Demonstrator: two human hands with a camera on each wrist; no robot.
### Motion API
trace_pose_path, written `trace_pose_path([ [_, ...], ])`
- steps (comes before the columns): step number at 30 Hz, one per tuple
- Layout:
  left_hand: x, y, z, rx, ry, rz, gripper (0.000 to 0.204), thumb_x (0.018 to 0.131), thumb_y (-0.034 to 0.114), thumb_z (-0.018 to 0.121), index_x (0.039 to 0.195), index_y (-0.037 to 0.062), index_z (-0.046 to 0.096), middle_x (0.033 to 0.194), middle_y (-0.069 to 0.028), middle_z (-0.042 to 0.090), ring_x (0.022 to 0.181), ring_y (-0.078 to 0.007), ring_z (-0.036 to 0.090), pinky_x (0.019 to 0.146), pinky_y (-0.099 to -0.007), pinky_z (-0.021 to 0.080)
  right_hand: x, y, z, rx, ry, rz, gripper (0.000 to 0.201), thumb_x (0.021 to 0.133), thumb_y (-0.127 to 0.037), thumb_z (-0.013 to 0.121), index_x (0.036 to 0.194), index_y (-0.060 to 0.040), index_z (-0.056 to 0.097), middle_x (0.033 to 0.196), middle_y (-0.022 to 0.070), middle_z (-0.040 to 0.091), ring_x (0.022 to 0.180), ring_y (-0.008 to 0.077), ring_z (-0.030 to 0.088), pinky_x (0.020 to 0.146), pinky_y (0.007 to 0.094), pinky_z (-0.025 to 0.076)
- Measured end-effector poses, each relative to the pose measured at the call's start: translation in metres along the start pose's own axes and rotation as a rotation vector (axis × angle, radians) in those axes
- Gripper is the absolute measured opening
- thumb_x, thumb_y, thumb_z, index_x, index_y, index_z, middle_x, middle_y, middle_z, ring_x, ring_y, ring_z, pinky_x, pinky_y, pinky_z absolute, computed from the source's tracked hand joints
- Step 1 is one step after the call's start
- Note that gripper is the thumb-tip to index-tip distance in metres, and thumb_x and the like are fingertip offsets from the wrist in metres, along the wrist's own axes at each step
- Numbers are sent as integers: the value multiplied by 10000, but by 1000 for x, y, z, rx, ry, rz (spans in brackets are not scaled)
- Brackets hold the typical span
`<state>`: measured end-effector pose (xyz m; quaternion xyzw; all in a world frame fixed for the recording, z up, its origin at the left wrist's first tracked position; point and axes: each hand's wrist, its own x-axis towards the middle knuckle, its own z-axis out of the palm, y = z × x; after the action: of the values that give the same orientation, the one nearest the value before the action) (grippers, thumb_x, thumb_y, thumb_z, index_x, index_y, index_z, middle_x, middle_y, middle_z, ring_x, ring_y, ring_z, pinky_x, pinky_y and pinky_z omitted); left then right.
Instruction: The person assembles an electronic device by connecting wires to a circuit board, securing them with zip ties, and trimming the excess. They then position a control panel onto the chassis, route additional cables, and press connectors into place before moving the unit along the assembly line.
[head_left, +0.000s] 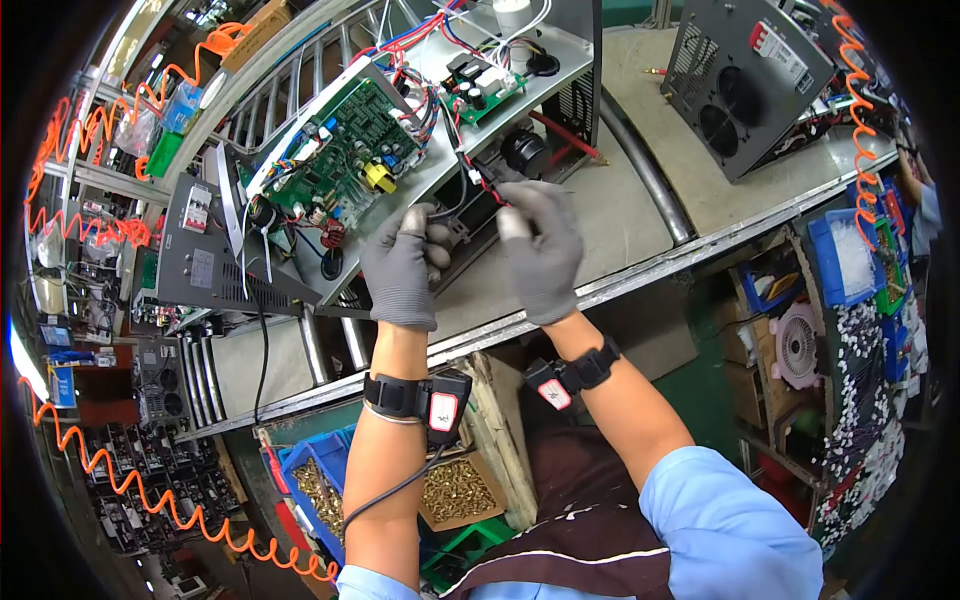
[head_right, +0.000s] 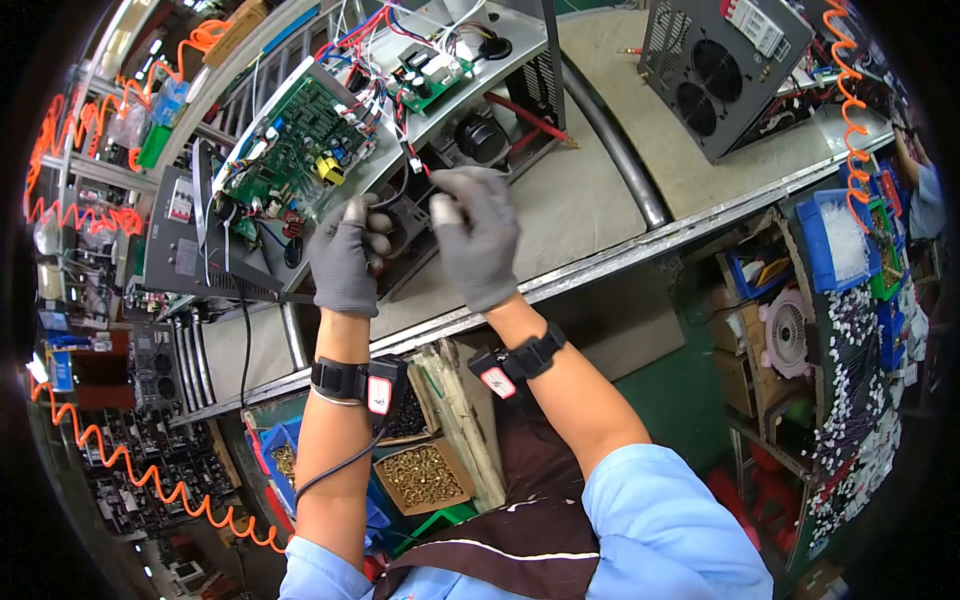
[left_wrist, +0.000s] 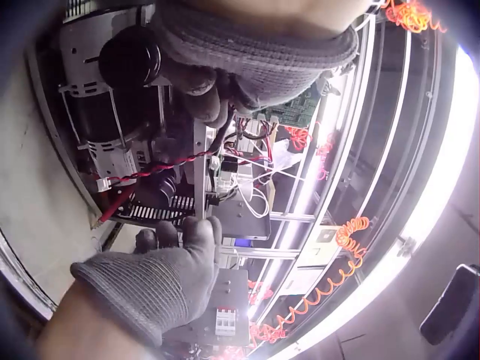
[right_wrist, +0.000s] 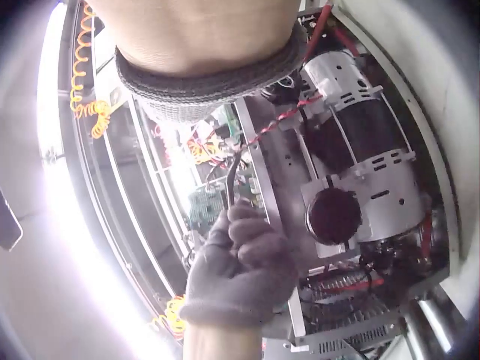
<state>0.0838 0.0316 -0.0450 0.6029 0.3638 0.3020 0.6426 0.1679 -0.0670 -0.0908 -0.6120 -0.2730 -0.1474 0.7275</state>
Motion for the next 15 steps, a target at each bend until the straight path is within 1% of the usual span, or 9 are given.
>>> trace_pose_path([
  [2, 3, -4, -6, -42, -57, -105, 222, 869, 249, 522, 907, 39, 585, 625, -29, 570, 416, -63, 465, 338, -169, 315, 3, 13, -10, -84, 41, 151, 214, 709, -9, 576, 914, -53, 619, 836, 64, 579, 816, 200, 559, 687, 290, 459],
  [3, 4, -6, -5, -87, -26, -154, 196, 862, 241, 529, 862, 51, 576, 587, -19, 535, 388, -66, 424, 330, -174, 290, 6, 15, -12, -82, 36, 147, 214, 709, -9, 576, 914, -53, 619, 836, 64, 579, 816, 200, 559, 687, 290, 459],
  [6, 2, -12, -12, -184, -19, -234, 207, 856, 259, 540, 831, 57, 570, 578, -25, 529, 379, -73, 414, 321, -185, 279, 16, 6, -11, 5, -38, 192, 191, 694, -23, 598, 879, -59, 626, 828, 64, 582, 769, 208, 562, 678, 292, 458],
  [8, 3, -9, -16, -166, -50, -228, 213, 855, 265, 542, 814, 58, 568, 564, -25, 522, 371, -74, 406, 316, -190, 271, 23, -3, 0, 92, -265, -66, 155, 684, -57, 613, 836, -74, 632, 834, 65, 588, 714, 218, 557, 667, 303, 462],
  [9, 4, -8, -16, -144, -93, -228, 220, 854, 270, 544, 798, 59, 565, 551, -24, 515, 364, -76, 397, 311, -195, 263, 24, -2, 4, 42, -337, -131, 187, 673, -52, 645, 856, -89, 652, 926, 36, 608, 721, 124, 533, 630, 235, 441],
  [10, 6, -8, -17, -139, -93, -230, 220, 854, 270, 544, 798, 59, 565, 551, -24, 515, 364, -76, 397, 311, -195, 263, 24, -1, 9, 44, -334, -126, 187, 673, -52, 645, 856, -89, 652, 926, 36, 608, 721, 124, 533, 630, 235, 441],
  [12, 13, -10, -19, -161, -92, -267, 231, 849, 281, 551, 786, 59, 569, 521, -17, 497, 348, -73, 381, 303, -197, 250, 22, 6, 16, -108, -373, -325, 163, 644, -149, 647, 807, -143, 647, 805, 4, 600, 718, 197, 536, 659, 292, 457],
  [13, 15, -10, -19, -159, -97, -268, 231, 849, 281, 551, 786, 59, 569, 521, -17, 497, 348, -73, 381, 303, -197, 250, 19, 8, 19, -135, -377, -305, 177, 624, -160, 656, 801, -166, 652, 750, -14, 589, 713, 190, 521, 682, 289, 445],
  [15, 23, -10, -16, -133, -131, -221, 243, 847, 290, 553, 760, 64, 566, 505, -9, 484, 336, -73, 369, 301, -194, 243, 21, 14, 24, -188, -401, -291, 196, 623, -163, 656, 819, -164, 648, 768, -9, 582, 731, 196, 513, 700, 296, 441],
])
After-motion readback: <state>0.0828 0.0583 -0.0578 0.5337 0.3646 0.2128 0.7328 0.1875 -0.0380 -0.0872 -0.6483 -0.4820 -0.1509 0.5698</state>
